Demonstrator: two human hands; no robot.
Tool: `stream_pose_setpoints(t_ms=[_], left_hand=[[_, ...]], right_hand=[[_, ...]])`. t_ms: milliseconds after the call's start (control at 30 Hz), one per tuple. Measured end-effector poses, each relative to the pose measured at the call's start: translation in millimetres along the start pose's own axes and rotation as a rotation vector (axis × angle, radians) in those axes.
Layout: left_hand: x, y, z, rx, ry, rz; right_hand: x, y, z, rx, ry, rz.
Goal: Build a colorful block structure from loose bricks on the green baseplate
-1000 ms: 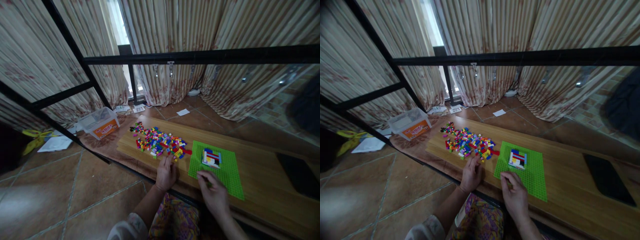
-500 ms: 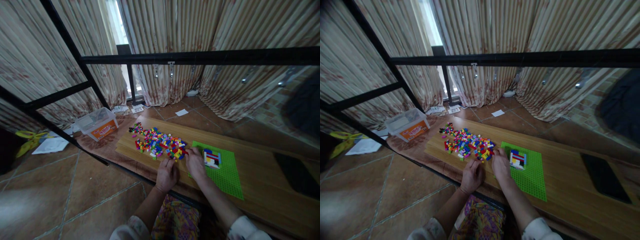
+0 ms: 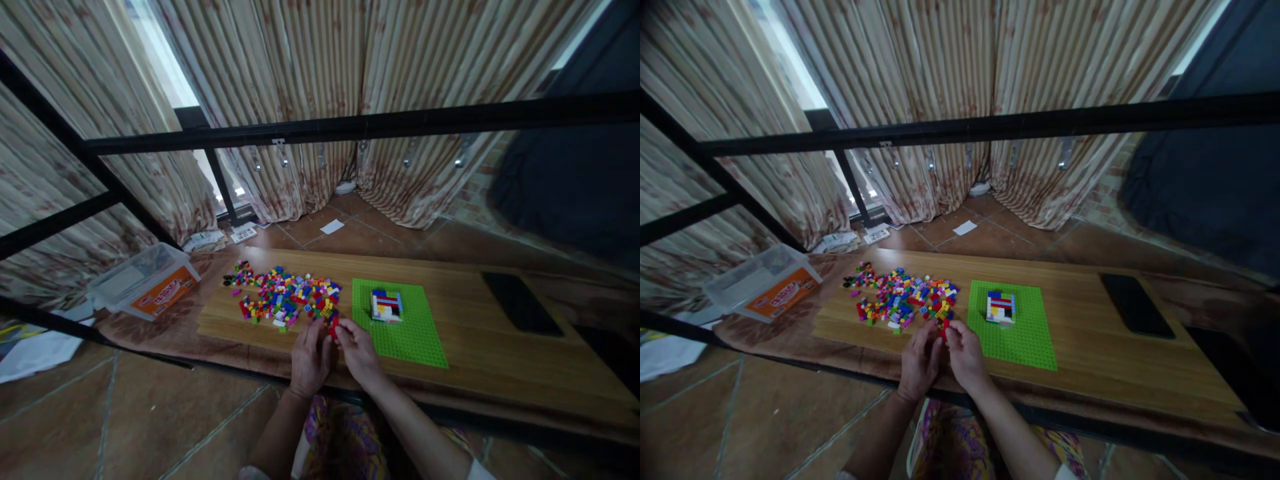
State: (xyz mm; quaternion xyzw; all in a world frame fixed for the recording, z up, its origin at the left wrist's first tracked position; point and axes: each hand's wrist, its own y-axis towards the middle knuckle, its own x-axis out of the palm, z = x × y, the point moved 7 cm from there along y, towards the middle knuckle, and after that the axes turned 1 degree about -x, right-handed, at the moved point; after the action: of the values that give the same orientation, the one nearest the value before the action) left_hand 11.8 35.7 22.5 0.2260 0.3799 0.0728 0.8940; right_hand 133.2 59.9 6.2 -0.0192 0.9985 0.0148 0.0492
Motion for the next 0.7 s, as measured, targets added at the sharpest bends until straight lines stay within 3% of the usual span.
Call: stream_pose_setpoints(t_ms=[167, 367, 500, 700], left_hand=[[0.3, -1, 3, 0.047, -0.06, -0.019], [-1.1, 2, -3, -0.068, -0.211, -0.068], [-1.1, 6, -5, -0.159, -0.44, -0.169], [-1.8, 6, -6, -0.217, -0.607, -0.248]], right_hand=[[3, 2, -3, 0.007, 0.044, -0.007], [-1, -1, -26, -0.173, -0.279, -0.041], [4, -5, -44, -0.35, -0.474, -0.145], [8, -8, -50, -0.411, -0.575, -0.22]])
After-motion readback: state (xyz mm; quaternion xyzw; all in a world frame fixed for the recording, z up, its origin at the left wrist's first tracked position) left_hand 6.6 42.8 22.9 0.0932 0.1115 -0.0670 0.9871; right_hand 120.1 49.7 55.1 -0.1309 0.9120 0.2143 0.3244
